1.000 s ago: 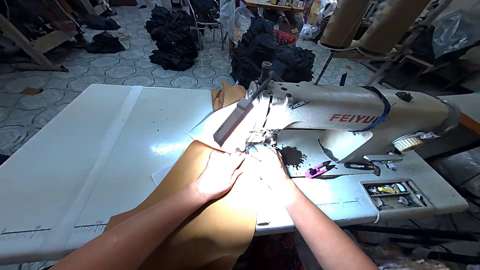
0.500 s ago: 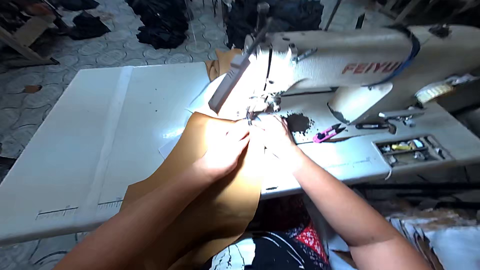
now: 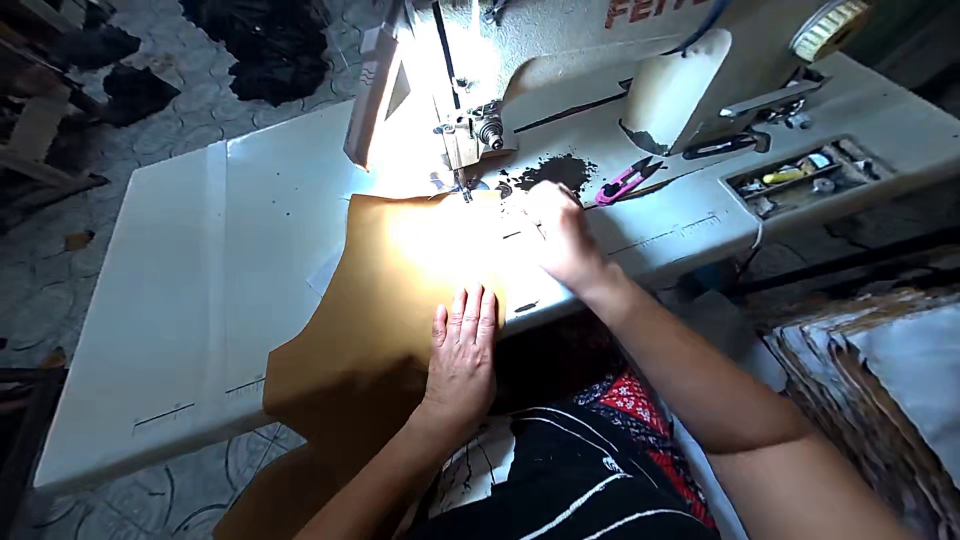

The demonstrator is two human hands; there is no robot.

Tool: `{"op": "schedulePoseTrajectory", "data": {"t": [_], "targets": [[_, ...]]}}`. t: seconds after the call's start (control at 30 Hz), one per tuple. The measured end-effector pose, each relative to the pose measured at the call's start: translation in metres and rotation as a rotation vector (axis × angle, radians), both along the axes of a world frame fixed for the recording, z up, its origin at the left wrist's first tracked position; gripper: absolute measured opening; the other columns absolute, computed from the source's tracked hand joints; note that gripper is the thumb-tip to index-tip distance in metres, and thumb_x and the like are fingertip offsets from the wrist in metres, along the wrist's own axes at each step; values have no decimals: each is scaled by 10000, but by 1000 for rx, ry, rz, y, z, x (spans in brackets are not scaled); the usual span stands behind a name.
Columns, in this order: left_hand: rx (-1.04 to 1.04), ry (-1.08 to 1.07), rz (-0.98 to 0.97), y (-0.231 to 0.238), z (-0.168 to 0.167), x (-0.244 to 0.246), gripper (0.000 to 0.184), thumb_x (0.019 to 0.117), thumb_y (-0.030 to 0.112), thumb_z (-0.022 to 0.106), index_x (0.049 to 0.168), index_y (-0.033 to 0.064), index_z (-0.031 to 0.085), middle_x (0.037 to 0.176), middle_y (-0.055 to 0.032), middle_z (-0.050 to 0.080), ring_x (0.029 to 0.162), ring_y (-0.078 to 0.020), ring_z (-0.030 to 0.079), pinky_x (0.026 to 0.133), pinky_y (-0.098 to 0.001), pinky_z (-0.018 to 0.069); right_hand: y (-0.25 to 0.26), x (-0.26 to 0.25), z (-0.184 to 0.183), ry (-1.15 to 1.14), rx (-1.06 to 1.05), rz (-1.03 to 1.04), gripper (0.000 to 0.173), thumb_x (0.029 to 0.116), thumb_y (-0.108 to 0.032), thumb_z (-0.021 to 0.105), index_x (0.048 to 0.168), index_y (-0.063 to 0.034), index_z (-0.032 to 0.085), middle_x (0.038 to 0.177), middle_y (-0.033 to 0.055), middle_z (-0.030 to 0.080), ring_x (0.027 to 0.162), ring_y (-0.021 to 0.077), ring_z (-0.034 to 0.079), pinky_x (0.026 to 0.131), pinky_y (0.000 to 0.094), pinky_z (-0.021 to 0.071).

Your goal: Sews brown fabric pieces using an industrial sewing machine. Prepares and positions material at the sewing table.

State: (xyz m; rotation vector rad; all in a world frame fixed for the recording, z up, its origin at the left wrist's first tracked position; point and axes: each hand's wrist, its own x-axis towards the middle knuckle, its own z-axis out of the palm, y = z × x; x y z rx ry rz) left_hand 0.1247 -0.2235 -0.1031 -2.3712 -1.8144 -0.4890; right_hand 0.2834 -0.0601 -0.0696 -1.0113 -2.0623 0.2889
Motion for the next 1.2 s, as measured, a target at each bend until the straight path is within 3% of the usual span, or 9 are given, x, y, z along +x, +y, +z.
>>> {"op": "schedulePoseTrajectory", "data": {"t": [0.07, 0.17, 0.33, 0.5, 0.7, 0.9, 1.03, 1.2], "targets": [[-94, -88, -34, -2, 6, -5, 726, 825, 32, 558, 1530, -52, 408, 1603, -228, 398, 1508, -386, 354, 1181, -648, 253, -34, 12, -16, 39, 77, -24, 181, 936, -49, 585, 961, 29, 747, 967, 204, 687, 991, 374, 665, 870, 535, 525], [-225, -191, -37, -1, 16, -7, 681, 919, 101, 504, 1557, -70, 341, 1644, -247, 305, 1552, -385, 248, 1221, -627, 171, -78, 20, -47, 63, 138, 0, 203, 884, -43, 612, 989, -36, 786, 965, 155, 706, 997, 334, 671, 914, 518, 526], [-340, -317, -24, 2, 27, -8, 668, 924, 61, 484, 1561, -67, 331, 1658, -237, 277, 1575, -335, 195, 1247, -592, 103, -111, 6, -67, 40, 216, 94, 303, 879, -49, 607, 1091, -148, 799, 963, 107, 715, 989, 292, 659, 974, 520, 458], [-308, -326, -12, 1, 24, -10, 664, 916, 5, 485, 1559, -69, 333, 1649, -239, 298, 1567, -331, 224, 1253, -571, 134, -117, -3, -64, -39, 259, 46, 273, 869, -51, 625, 1023, -184, 807, 1020, 119, 708, 1061, 322, 646, 1000, 524, 447], [-233, -203, 16, -1, 28, -6, 628, 908, -46, 506, 1525, -80, 395, 1607, -265, 365, 1524, -374, 325, 1222, -595, 223, -119, 3, -64, -32, 253, -1, 337, 861, -41, 615, 1087, -201, 807, 979, 118, 701, 1021, 312, 646, 1005, 514, 437], [-75, -24, 14, 0, 15, 2, 541, 889, -14, 576, 1426, -78, 542, 1470, -266, 545, 1396, -406, 512, 1133, -632, 364, -122, 10, -67, -30, 238, -1, 348, 865, -42, 614, 1109, -206, 801, 1022, 113, 711, 1065, 304, 650, 1028, 505, 443], [45, -103, -35, 2, 12, 3, 428, 868, -49, 588, 1286, -40, 680, 1346, -226, 658, 1275, -389, 627, 1070, -613, 456, -123, 14, -69, -29, 223, 19, 390, 839, -27, 621, 1130, -218, 797, 1033, 115, 709, 1096, 318, 645, 1038, 515, 446], [113, -170, -79, 4, 12, 5, 382, 873, -51, 550, 1202, -3, 739, 1261, -182, 716, 1190, -363, 686, 1031, -580, 505, -121, 15, -73, -26, 238, 16, 374, 851, -41, 615, 1121, -221, 800, 1041, 114, 723, 1094, 311, 652, 1037, 508, 442]]}}
